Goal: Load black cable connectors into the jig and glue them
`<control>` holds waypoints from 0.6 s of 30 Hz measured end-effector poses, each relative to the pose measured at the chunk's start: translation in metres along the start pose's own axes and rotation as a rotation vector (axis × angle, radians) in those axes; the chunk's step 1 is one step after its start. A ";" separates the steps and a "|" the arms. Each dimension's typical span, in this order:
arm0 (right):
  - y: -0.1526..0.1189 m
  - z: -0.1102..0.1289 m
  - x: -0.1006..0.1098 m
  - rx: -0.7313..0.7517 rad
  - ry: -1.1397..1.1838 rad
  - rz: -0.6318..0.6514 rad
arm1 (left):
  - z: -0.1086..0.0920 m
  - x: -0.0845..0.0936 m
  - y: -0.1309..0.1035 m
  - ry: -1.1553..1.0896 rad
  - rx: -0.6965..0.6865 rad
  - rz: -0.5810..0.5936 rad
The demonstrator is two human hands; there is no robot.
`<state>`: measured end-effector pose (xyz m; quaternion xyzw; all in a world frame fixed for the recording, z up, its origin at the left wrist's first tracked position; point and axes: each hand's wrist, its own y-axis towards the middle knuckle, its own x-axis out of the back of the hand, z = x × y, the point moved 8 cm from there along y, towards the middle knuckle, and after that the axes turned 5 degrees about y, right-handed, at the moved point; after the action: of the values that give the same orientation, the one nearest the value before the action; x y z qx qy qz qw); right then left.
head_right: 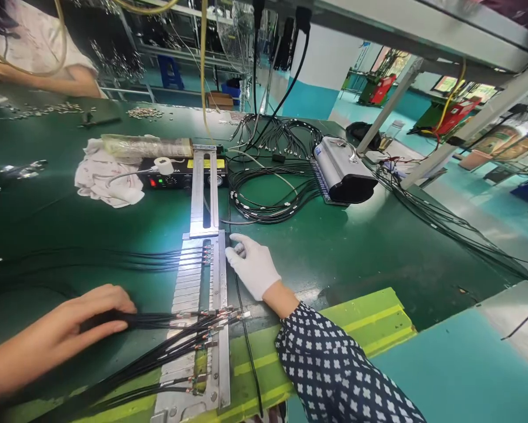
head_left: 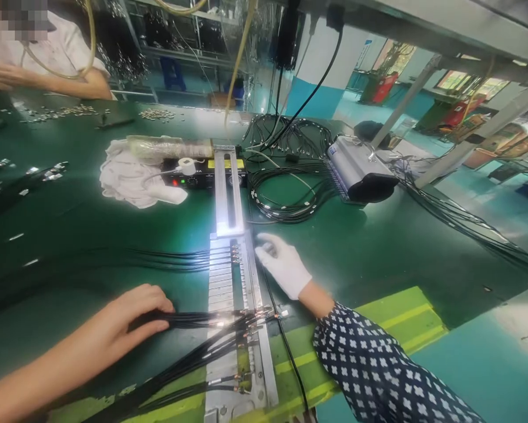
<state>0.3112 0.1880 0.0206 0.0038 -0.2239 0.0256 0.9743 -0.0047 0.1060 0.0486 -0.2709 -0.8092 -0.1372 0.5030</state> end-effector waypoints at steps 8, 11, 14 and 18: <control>0.003 0.004 0.001 -0.003 0.014 -0.008 | -0.010 0.020 0.008 -0.034 -0.052 -0.081; 0.008 0.006 0.000 -0.010 0.006 0.007 | -0.009 0.027 0.008 -0.012 -0.064 -0.164; 0.015 0.009 0.000 -0.018 0.002 0.025 | 0.013 0.037 -0.001 0.028 -0.017 -0.263; 0.019 0.012 0.001 -0.026 0.008 0.049 | 0.050 0.040 -0.014 0.136 0.001 -0.263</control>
<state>0.3057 0.2067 0.0311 -0.0144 -0.2203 0.0467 0.9742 -0.0638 0.1318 0.0622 -0.1523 -0.8018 -0.2197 0.5345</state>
